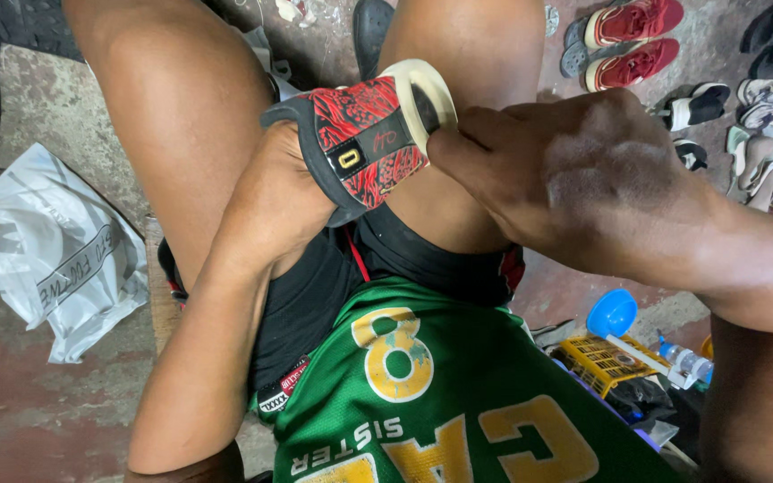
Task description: The person stitches a sneaker by hand using a needle and thread, pulling the thread through the shoe's material while holding it on their lap.
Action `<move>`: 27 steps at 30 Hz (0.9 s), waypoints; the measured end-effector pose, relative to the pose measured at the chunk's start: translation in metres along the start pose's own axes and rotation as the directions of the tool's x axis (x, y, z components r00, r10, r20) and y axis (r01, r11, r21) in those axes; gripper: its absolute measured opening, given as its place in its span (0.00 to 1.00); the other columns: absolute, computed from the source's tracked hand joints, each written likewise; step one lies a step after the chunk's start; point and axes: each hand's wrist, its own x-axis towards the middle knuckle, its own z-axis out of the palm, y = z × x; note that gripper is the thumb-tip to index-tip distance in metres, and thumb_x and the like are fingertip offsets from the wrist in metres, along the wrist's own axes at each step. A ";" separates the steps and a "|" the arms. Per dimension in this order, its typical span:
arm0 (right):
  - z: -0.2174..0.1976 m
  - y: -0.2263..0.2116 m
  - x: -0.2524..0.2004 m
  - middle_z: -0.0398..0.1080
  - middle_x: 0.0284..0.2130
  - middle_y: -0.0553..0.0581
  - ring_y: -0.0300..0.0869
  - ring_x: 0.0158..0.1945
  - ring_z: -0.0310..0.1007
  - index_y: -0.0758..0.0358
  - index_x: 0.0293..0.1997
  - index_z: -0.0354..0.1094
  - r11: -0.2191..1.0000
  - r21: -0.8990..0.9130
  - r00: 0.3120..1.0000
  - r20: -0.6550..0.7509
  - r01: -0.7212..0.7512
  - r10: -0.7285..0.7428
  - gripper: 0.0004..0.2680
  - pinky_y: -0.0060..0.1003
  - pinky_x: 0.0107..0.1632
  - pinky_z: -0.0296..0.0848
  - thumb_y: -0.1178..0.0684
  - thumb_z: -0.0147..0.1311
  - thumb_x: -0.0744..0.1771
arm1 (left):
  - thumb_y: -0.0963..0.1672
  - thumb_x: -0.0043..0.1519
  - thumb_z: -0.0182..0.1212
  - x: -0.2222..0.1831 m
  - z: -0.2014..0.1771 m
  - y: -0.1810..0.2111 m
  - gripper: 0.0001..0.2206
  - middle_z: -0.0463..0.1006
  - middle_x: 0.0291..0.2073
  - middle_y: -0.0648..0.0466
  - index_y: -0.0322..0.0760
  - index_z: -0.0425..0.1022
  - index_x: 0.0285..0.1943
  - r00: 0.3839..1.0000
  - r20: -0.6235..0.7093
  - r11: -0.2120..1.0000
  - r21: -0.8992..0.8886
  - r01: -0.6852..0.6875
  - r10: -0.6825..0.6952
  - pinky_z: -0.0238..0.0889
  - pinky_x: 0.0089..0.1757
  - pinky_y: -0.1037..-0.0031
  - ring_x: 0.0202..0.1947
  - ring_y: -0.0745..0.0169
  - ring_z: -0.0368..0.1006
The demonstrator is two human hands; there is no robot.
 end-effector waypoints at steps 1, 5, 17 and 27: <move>0.000 -0.001 0.000 0.72 0.31 0.53 0.48 0.35 0.78 0.60 0.45 0.67 1.000 -0.004 1.000 -0.011 0.008 -0.008 0.10 0.42 0.28 0.71 0.58 0.56 0.61 | 0.37 0.63 0.66 -0.002 0.000 -0.001 0.09 0.83 0.42 0.58 0.31 0.81 0.51 1.000 0.001 1.000 0.001 -0.008 0.008 0.72 0.45 0.78 0.40 0.74 0.76; -0.003 -0.002 0.004 0.72 0.31 0.53 0.47 0.35 0.78 0.59 0.47 0.68 0.998 -0.046 0.999 0.027 0.034 -0.033 0.13 0.42 0.30 0.74 0.57 0.55 0.59 | 0.37 0.64 0.65 -0.001 0.000 -0.011 0.08 0.83 0.42 0.59 0.30 0.81 0.51 0.992 -0.025 0.992 0.030 -0.121 0.121 0.72 0.47 0.77 0.42 0.74 0.75; -0.003 -0.002 0.005 0.72 0.31 0.53 0.46 0.34 0.78 0.59 0.46 0.70 0.999 -0.047 0.993 0.114 0.009 -0.003 0.11 0.44 0.29 0.72 0.57 0.56 0.61 | 0.37 0.64 0.64 -0.012 0.001 -0.014 0.07 0.83 0.38 0.59 0.30 0.81 0.49 0.974 -0.031 0.942 0.262 -0.207 0.223 0.70 0.44 0.78 0.39 0.74 0.74; -0.004 -0.006 0.001 0.70 0.32 0.54 0.47 0.35 0.76 0.61 0.44 0.68 0.998 -0.044 0.994 -0.096 0.044 -0.048 0.11 0.40 0.32 0.70 0.58 0.60 0.60 | 0.39 0.64 0.65 -0.005 0.001 0.006 0.08 0.85 0.40 0.53 0.32 0.81 0.50 0.981 0.012 0.964 0.186 -0.192 0.193 0.72 0.45 0.75 0.40 0.71 0.76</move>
